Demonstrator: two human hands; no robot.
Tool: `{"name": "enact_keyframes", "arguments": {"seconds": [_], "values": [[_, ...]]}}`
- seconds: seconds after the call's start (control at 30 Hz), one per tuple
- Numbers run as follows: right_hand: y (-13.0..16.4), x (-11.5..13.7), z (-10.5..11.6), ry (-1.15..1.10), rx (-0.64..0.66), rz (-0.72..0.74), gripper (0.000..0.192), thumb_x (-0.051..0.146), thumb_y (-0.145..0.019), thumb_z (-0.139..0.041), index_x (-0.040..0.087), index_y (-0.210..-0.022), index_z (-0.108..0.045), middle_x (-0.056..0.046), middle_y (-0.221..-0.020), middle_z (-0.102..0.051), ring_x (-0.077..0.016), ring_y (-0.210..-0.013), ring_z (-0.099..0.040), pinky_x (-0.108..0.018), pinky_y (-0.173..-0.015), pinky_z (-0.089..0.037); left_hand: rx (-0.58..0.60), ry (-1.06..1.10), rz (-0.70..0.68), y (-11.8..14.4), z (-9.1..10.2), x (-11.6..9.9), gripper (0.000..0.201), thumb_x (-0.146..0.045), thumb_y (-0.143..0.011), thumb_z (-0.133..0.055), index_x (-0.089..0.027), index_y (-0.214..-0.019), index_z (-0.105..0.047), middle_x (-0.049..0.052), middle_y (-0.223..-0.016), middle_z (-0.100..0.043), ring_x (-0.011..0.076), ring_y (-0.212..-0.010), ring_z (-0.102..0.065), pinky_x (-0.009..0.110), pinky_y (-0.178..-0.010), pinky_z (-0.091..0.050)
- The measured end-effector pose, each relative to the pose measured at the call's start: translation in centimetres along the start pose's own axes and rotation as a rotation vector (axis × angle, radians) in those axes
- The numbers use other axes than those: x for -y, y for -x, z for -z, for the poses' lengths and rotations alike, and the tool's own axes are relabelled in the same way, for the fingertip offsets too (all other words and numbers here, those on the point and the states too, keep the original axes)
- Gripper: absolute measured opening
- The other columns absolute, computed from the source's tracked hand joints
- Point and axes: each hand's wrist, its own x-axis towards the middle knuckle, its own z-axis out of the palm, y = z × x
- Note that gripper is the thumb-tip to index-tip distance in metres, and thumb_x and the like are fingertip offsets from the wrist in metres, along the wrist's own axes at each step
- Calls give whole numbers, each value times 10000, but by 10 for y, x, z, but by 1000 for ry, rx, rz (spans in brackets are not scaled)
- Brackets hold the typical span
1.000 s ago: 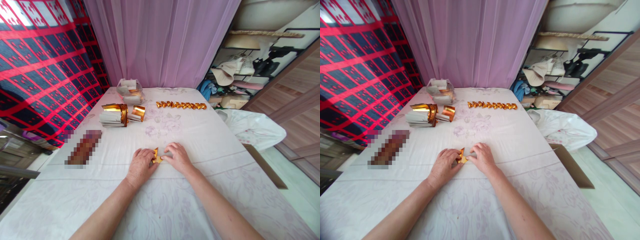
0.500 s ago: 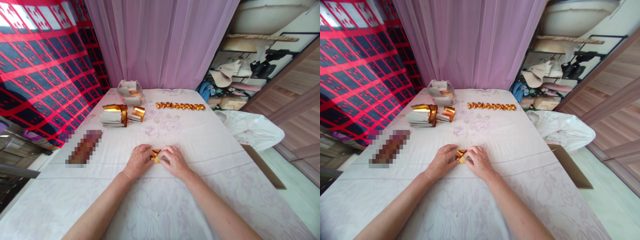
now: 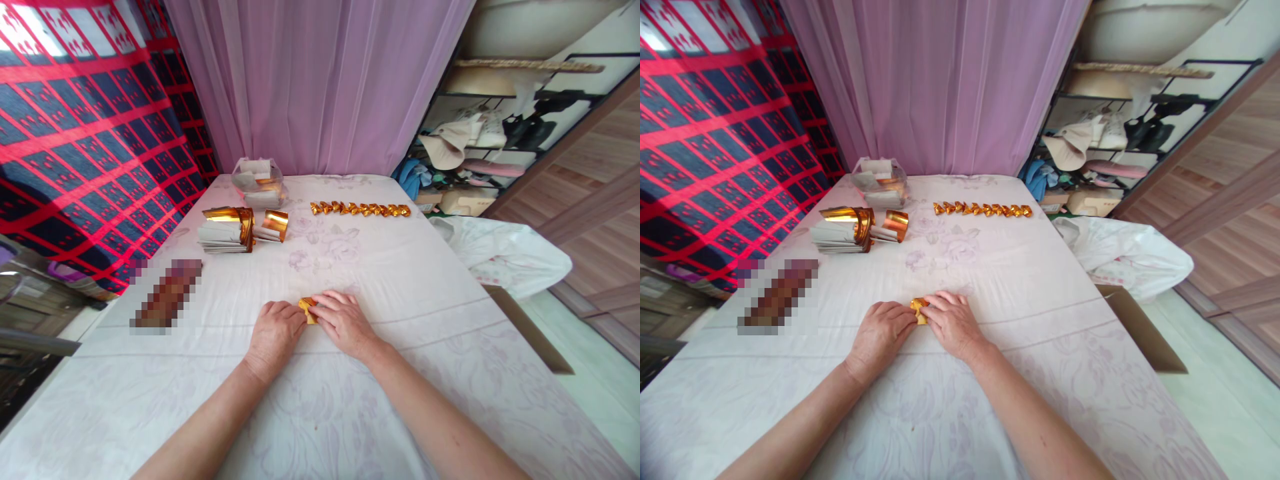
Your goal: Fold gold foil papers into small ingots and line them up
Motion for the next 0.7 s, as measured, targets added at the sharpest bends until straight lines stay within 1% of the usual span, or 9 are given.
{"name": "enact_keyframes", "arguments": {"seconds": [0.13, 0.23, 0.4, 0.5, 0.6, 0.7], "values": [[0, 1, 0, 2, -1, -12, 312, 164, -921, -547, 328, -1150, -682, -17, -1316, -623, -243, -1230, -494, -413, -940, -382, 30, -41, -45, 5, 4, -3, 207, -217, -963, -496, -249, -1026, -690, 50, -1043, -726, 239, -972, -613, 411, -848, -440], [0, 1, 0, -9, 3, -21, 312, 166, -925, -539, 322, -1155, -683, -23, -1313, -624, -244, -1228, -493, -415, -950, -371, 76, -83, -89, 9, 5, 1, 241, -197, -961, -482, -254, -1104, -667, 49, -1092, -715, 254, -1042, -602, 434, -906, -423], [1, -2, -1, -12, 9, -20, 332, 159, -912, -555, 336, -1160, -684, -12, -1309, -628, -238, -1234, -482, -422, -962, -361, 128, -78, -230, 16, 5, 23, 286, -266, -969, -501, -285, -1233, -611, 28, -1252, -665, 260, -1220, -532, 451, -1042, -336], [1, -4, 0, -3, 8, -21, 329, 163, -911, -560, 341, -1155, -688, -10, -1305, -632, -238, -1235, -480, -424, -960, -361, 145, -50, -298, 18, 4, 35, 310, -301, -977, -500, -320, -1275, -583, 3, -1311, -636, 236, -1250, -519, 433, -1088, -290], [1, -4, 0, -4, 12, -20, 315, 166, -911, -565, 335, -1142, -695, -6, -1302, -636, -236, -1230, -483, -421, -955, -361, 144, -46, -308, 18, 5, 38, 312, -321, -965, -524, -341, -1270, -587, -13, -1317, -633, 230, -1248, -523, 430, -1106, -265], [-1, -1, -1, -16, -11, -39, 230, 234, -913, -596, 321, -1088, -715, 1, -1291, -643, -239, -1218, -492, -424, -957, -354, 135, -78, -295, 18, 4, 35, 328, -344, -961, -534, -329, -1285, -580, -11, -1318, -632, 236, -1240, -528, 441, -1114, -251]]}}
